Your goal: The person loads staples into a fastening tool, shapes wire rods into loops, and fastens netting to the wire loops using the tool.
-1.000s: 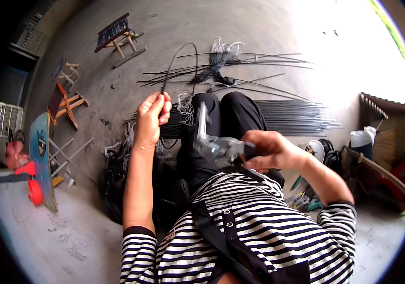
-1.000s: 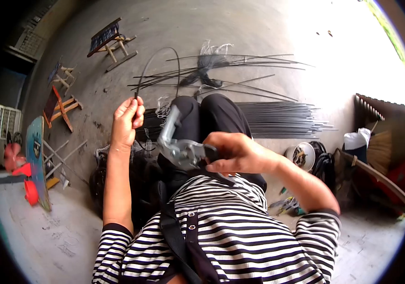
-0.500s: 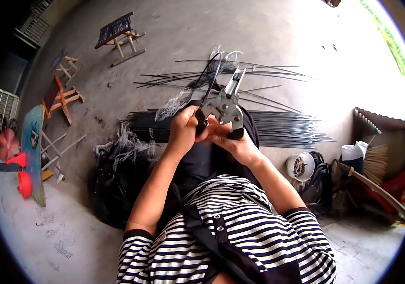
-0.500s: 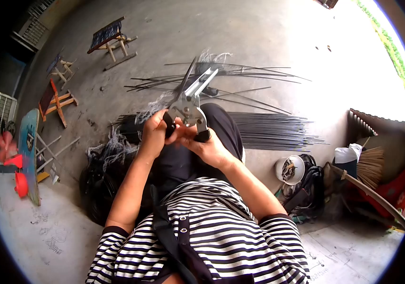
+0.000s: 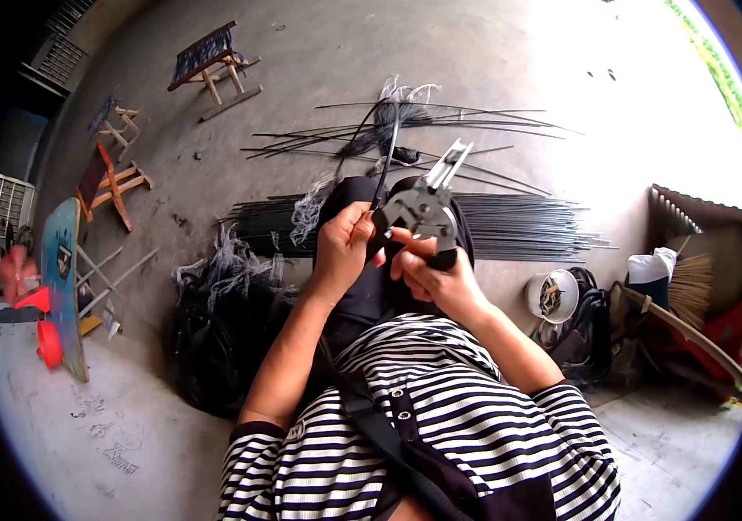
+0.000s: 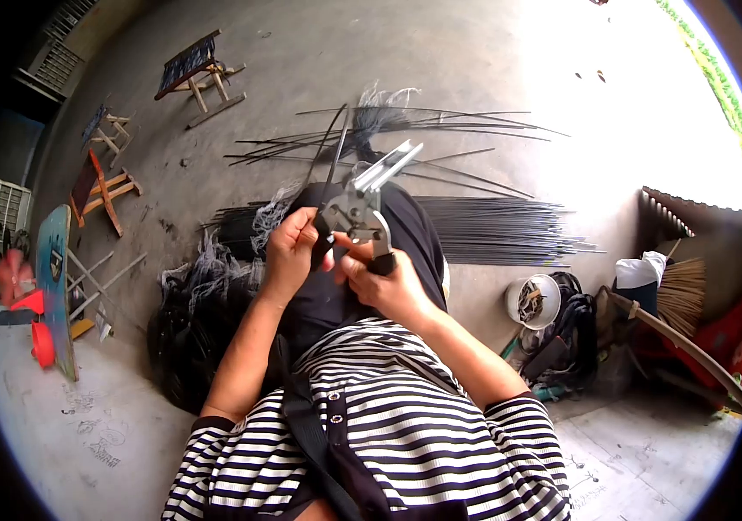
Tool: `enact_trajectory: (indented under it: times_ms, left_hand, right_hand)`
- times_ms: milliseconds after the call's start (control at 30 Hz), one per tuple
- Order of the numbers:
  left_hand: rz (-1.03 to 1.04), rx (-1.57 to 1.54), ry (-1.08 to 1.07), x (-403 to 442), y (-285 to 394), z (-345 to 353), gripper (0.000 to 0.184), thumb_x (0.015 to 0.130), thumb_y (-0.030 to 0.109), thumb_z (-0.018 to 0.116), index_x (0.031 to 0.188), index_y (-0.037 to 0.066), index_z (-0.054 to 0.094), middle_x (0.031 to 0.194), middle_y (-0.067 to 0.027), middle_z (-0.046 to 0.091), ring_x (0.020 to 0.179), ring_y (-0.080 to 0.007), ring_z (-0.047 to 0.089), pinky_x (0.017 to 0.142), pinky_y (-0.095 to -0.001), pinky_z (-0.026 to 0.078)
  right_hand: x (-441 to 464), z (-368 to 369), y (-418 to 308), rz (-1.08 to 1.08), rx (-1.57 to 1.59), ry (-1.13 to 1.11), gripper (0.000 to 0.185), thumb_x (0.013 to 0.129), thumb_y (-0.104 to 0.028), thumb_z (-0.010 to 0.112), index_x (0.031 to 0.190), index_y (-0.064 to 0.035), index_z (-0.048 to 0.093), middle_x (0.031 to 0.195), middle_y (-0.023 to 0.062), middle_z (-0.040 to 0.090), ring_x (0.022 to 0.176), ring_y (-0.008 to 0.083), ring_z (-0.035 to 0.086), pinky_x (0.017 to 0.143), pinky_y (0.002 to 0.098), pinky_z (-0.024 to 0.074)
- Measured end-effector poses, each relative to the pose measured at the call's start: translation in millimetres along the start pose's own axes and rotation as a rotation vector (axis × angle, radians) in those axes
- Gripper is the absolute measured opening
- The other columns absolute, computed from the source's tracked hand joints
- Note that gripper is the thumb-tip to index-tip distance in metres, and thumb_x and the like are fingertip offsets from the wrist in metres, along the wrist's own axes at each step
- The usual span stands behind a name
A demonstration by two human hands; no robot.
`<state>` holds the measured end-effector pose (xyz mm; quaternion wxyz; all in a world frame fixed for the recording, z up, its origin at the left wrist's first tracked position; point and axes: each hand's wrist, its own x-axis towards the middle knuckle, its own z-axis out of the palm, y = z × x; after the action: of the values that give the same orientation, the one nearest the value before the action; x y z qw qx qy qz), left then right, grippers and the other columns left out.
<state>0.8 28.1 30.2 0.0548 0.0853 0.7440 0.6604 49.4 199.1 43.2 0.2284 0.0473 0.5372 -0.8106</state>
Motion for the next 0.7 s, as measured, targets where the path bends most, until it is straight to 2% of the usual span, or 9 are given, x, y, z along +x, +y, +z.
enact_trajectory:
  times_ms: [67,167,267,367,400,467,500,567,700]
  left_hand:
    - [-0.014,0.061,0.012,0.9,12.9,-6.3,0.019,0.1,0.015,0.048,0.097,0.002,0.062,0.066,0.0008,0.056,0.051,-0.0043,0.047,0.047,-0.02,0.038]
    - [-0.01,0.122,0.059,8.1,17.1,-16.6,0.017,0.1,0.013,0.052,0.092,0.002,0.063,0.066,0.0031,0.054,0.058,-0.0018,0.046,0.052,-0.0173,0.037]
    - [0.124,0.201,0.115,13.2,19.4,-24.4,0.016,0.099,0.012,0.052,0.092,0.002,0.063,0.064,0.0035,0.052,0.059,-0.0029,0.046,0.053,-0.0191,0.038]
    - [0.213,0.369,0.133,14.3,29.6,-21.8,0.013,0.097,0.009,0.052,0.094,0.001,0.062,0.063,-0.0014,0.055,0.056,-0.0089,0.051,0.053,-0.024,0.041]
    - [0.265,0.427,0.151,16.0,28.2,-20.4,0.012,0.097,0.008,0.053,0.094,0.001,0.062,0.063,-0.0035,0.055,0.056,-0.0114,0.052,0.053,-0.0256,0.042]
    - [0.362,0.545,0.187,18.5,18.6,-16.7,0.011,0.096,0.007,0.053,0.095,0.001,0.062,0.064,-0.0076,0.057,0.055,-0.0166,0.055,0.054,-0.0286,0.044]
    - [0.395,0.593,0.217,21.4,15.1,-15.7,0.009,0.094,0.008,0.055,0.096,0.002,0.062,0.069,-0.0118,0.061,0.059,-0.0252,0.061,0.055,-0.0327,0.046]
    - [0.474,0.664,0.272,24.3,14.1,-11.8,0.009,0.093,0.008,0.057,0.097,0.003,0.062,0.073,-0.0131,0.063,0.063,-0.0286,0.063,0.056,-0.0345,0.048]
    - [0.563,0.818,0.307,29.2,18.0,-5.3,0.011,0.089,0.005,0.06,0.099,0.001,0.062,0.083,-0.0151,0.067,0.072,-0.0332,0.066,0.059,-0.0376,0.052]
  right_hand:
    - [-1.2,-7.9,-6.2,-0.234,-0.21,0.011,0.035,0.099,-0.006,0.05,0.133,0.0008,0.053,0.095,0.0107,0.067,0.063,0.0091,0.054,0.053,0.0214,0.0439]
    - [-8.1,-14.2,-30.2,-0.149,-0.641,0.117,0.022,0.095,-0.006,0.056,0.115,-0.0018,0.063,0.084,0.0045,0.068,0.066,0.0074,0.057,0.058,0.023,0.0474]
    - [1.0,-26.7,-20.8,-0.456,-1.07,0.308,0.018,0.091,-0.009,0.059,0.108,-0.0034,0.064,0.078,0.0129,0.066,0.067,0.0225,0.064,0.064,0.0321,0.0507]
    - [14.3,-29.7,-7.7,-0.503,-1.181,0.337,0.021,0.09,-0.012,0.06,0.109,-0.0054,0.063,0.083,0.0192,0.065,0.076,0.034,0.065,0.069,0.039,0.0511]
    - [14.9,-23.2,-15.7,-0.325,-1.179,0.298,0.021,0.09,-0.014,0.06,0.109,-0.0065,0.063,0.086,0.0213,0.066,0.082,0.0368,0.065,0.072,0.0416,0.0509]
    - [20.2,-18.1,-14.1,-0.325,-1.154,0.296,0.02,0.091,-0.015,0.059,0.108,-0.0055,0.063,0.081,0.0197,0.066,0.078,0.0361,0.066,0.07,0.0403,0.051]
    - [21.7,-16.1,-15.1,-0.323,-1.155,0.293,0.019,0.091,-0.015,0.059,0.108,-0.0054,0.063,0.08,0.0192,0.066,0.077,0.0354,0.066,0.069,0.04,0.051]
    - [23.7,-12.8,-18.2,-0.317,-1.157,0.287,0.018,0.092,-0.016,0.059,0.106,-0.0051,0.063,0.078,0.0182,0.066,0.075,0.0341,0.067,0.068,0.0393,0.051]
    - [28.2,-9.3,-23.3,-0.209,-1.09,0.281,0.026,0.089,-0.012,0.061,0.113,-0.0056,0.061,0.097,0.0191,0.067,0.092,0.0372,0.063,0.078,0.0424,0.0506]
